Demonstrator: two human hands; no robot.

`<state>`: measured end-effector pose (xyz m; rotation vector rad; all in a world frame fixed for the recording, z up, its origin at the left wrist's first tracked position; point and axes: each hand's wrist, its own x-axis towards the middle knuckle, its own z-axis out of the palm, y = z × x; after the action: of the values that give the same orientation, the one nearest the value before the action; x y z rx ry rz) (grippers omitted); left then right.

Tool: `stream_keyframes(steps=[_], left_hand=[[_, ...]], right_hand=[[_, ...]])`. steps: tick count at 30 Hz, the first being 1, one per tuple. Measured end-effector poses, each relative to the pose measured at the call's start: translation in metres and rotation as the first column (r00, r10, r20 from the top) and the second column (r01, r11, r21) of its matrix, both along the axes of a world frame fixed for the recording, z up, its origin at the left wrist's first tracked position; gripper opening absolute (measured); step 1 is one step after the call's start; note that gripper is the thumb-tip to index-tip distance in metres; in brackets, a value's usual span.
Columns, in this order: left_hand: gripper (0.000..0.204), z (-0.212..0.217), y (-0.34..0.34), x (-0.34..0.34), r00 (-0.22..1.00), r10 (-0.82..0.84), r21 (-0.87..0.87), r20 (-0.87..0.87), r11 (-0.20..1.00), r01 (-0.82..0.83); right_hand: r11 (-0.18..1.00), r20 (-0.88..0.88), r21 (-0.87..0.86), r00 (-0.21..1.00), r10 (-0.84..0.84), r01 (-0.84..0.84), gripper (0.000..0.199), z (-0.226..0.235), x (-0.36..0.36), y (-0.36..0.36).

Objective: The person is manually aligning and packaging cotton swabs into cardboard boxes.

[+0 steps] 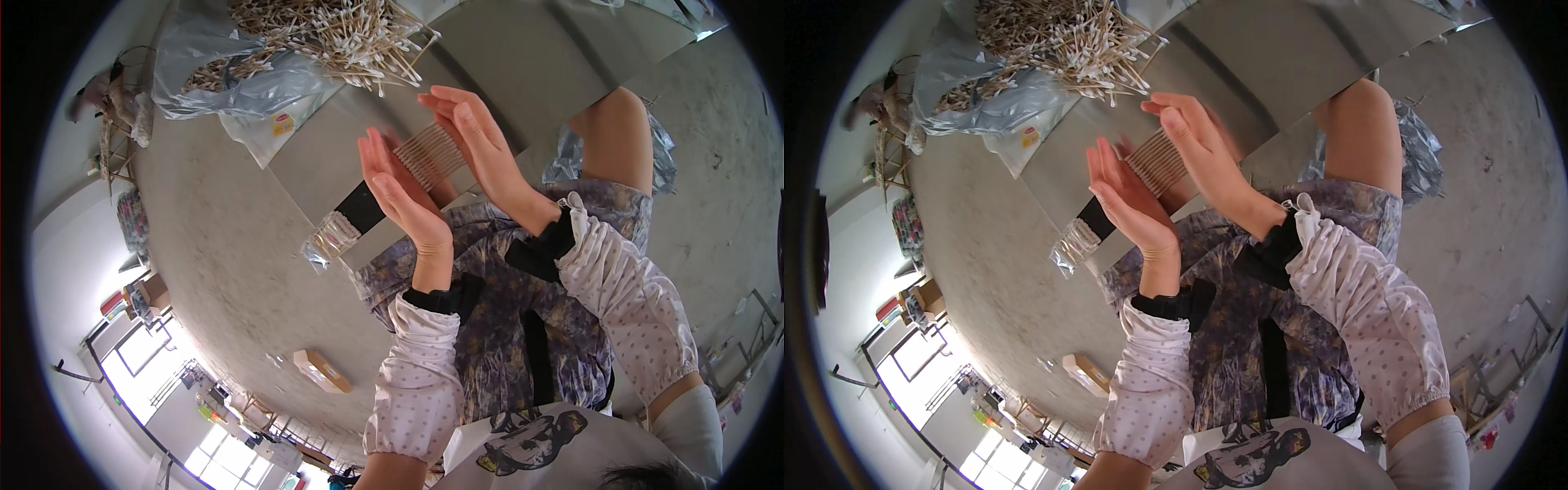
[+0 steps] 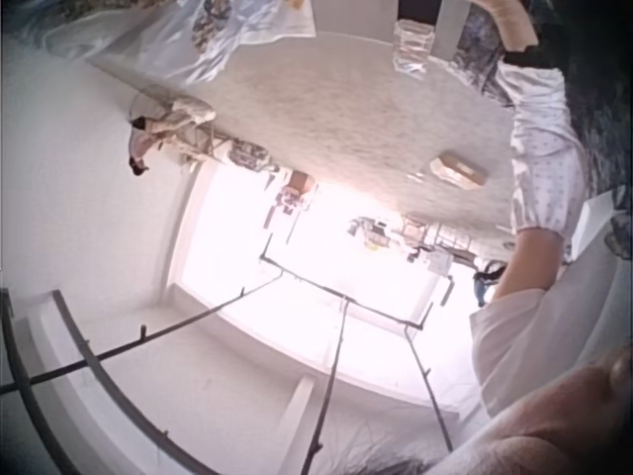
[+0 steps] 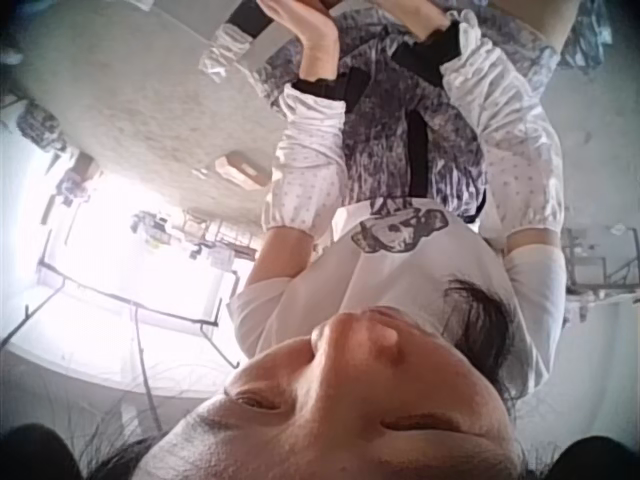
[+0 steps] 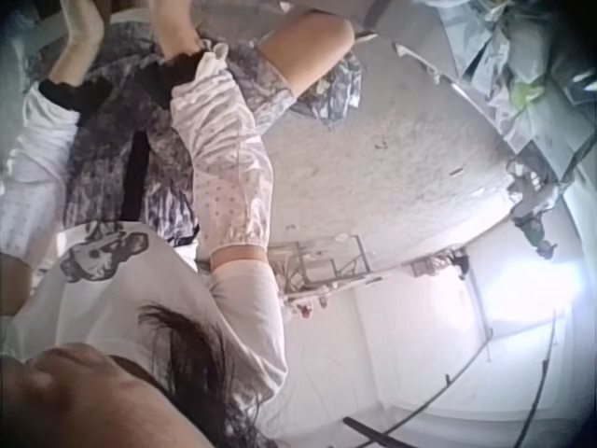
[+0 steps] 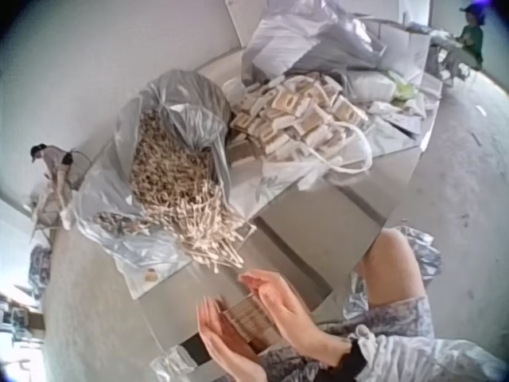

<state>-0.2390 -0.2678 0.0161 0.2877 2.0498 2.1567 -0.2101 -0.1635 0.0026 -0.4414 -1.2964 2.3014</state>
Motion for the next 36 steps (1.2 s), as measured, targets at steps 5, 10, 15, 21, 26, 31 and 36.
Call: stream_keyframes(steps=[5, 10, 15, 21, 26, 31, 36], left_hand=[[0.077, 0.001, -0.011, 0.0, 0.97, -0.008, -0.275, -0.242, 0.96, -0.061], [0.109, -0.012, -0.011, 0.013, 0.713, -0.584, -0.904, -0.388, 0.392, -0.17], [0.114, -0.017, -0.011, 0.009, 0.696, -0.578, -0.887, -0.427, 0.418, -0.197], [0.116, -0.024, -0.008, 0.009, 0.697, -0.582, -0.898, -0.419, 0.381, -0.221], [0.114, -0.024, -0.002, 0.011, 0.718, -0.569, -0.902, -0.401, 0.384, -0.2], [0.112, -0.025, -0.007, 0.01, 0.732, -0.55, -0.896, -0.403, 0.399, -0.194], [0.111, -0.026, -0.005, 0.011, 0.734, -0.546, -0.895, -0.405, 0.402, -0.195]], right_hand=[[0.995, -0.018, -0.003, 0.994, -0.104, 0.104, 0.045, 0.003, 0.006, 0.021], [0.874, 0.081, 0.482, 0.989, -0.122, 0.068, 0.024, -0.006, 0.02, 0.041], [0.642, 0.127, 0.766, 0.989, -0.078, -0.048, 0.025, -0.01, 0.021, 0.039], [0.57, 0.098, 0.82, 0.993, -0.059, -0.047, 0.022, -0.017, 0.024, 0.044], [0.514, 0.118, 0.855, 0.991, -0.065, -0.068, 0.022, -0.022, 0.026, 0.05], [0.523, 0.209, 0.839, 0.976, -0.057, -0.149, 0.022, -0.019, 0.024, 0.045], [0.471, 0.162, 0.872, 0.986, -0.028, -0.13, 0.024, -0.021, 0.023, 0.052]])
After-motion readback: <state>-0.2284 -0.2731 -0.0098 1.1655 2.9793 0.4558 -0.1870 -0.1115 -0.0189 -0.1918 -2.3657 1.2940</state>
